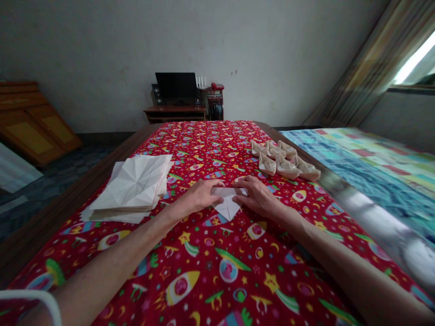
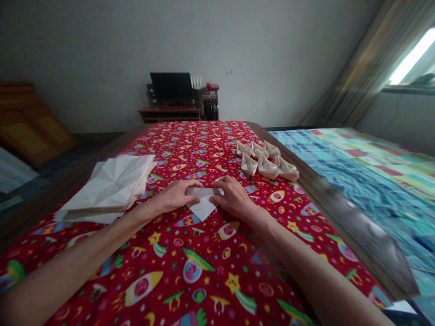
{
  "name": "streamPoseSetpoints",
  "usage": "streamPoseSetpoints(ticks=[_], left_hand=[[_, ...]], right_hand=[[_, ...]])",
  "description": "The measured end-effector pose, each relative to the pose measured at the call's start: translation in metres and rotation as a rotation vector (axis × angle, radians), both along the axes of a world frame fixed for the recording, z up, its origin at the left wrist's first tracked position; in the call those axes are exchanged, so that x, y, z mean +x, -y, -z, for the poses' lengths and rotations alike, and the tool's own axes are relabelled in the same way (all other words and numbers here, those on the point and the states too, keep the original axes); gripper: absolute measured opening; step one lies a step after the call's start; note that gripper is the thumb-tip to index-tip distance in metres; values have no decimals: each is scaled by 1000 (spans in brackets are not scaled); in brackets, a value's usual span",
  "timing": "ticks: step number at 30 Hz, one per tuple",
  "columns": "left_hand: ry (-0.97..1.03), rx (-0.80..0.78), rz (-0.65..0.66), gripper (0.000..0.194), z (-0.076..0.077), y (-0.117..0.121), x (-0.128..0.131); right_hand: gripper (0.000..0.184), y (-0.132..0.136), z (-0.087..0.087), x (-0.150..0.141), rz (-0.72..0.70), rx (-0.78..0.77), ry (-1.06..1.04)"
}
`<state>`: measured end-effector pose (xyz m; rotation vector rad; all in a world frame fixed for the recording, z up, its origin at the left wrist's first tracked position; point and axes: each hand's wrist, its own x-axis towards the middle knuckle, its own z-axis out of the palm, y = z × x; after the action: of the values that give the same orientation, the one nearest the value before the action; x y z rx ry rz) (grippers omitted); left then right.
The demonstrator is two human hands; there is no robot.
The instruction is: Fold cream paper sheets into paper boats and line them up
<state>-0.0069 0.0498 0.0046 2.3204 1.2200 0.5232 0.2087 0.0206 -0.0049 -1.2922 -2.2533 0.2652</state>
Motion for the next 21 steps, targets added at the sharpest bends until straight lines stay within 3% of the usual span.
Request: streamPoseSetpoints(ticks=[5, 10, 14, 17, 21], left_hand=[[36, -48, -47, 17, 5, -3, -1], [68, -52, -29, 15, 3, 0, -2], [80, -38, 2, 10, 1, 1, -3], [72, 43, 22, 4, 0, 3, -4], [30, 220, 78, 5, 0, 6, -10]], right_hand=[[23, -3, 1, 0, 9, -13, -7], [19, -4, 0, -1, 32, 42, -29], [5, -3, 0, 0, -21, -32, -29], [3, -1, 2, 3, -55, 83, -45], [17, 4, 4, 9, -156, 290, 20]])
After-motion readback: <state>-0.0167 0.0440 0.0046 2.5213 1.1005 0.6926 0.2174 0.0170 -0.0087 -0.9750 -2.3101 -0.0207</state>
